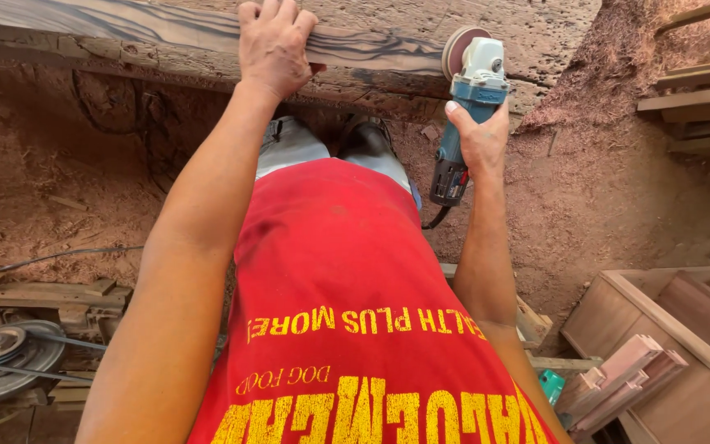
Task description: Sand a decorative piece of wood using an angle grinder with a sanding disc attachment.
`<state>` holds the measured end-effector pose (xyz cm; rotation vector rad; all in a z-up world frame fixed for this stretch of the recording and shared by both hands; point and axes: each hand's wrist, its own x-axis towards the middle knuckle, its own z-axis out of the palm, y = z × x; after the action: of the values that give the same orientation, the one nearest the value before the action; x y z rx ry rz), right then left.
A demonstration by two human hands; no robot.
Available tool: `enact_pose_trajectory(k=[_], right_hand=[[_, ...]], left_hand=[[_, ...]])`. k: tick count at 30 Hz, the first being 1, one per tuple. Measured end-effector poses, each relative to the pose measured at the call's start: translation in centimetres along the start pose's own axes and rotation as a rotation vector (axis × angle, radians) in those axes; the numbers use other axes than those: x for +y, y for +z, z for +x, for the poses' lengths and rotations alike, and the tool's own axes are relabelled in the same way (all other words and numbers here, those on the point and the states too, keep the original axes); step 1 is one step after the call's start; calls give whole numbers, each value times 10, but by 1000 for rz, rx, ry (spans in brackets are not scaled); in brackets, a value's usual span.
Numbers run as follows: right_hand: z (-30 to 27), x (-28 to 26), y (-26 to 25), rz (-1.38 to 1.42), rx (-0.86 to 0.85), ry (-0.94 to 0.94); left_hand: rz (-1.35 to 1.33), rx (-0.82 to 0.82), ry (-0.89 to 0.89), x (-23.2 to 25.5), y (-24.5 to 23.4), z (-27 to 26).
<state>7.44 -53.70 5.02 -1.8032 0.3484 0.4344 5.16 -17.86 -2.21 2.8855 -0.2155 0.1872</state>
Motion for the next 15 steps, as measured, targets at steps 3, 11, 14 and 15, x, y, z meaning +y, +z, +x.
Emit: enact_pose_trajectory(k=[3, 11, 14, 15], right_hand=[[-5, -4, 21, 2, -25, -4], [-17, -24, 76, -114, -7, 2], [-22, -27, 90, -197, -11, -57], [-24, -29, 94, -248, -9, -91]], left_hand=[[-14, 14, -10, -1, 4, -2], [-56, 34, -24, -1, 7, -1], [-64, 45, -22, -1, 9, -1], [-67, 45, -22, -1, 11, -1]])
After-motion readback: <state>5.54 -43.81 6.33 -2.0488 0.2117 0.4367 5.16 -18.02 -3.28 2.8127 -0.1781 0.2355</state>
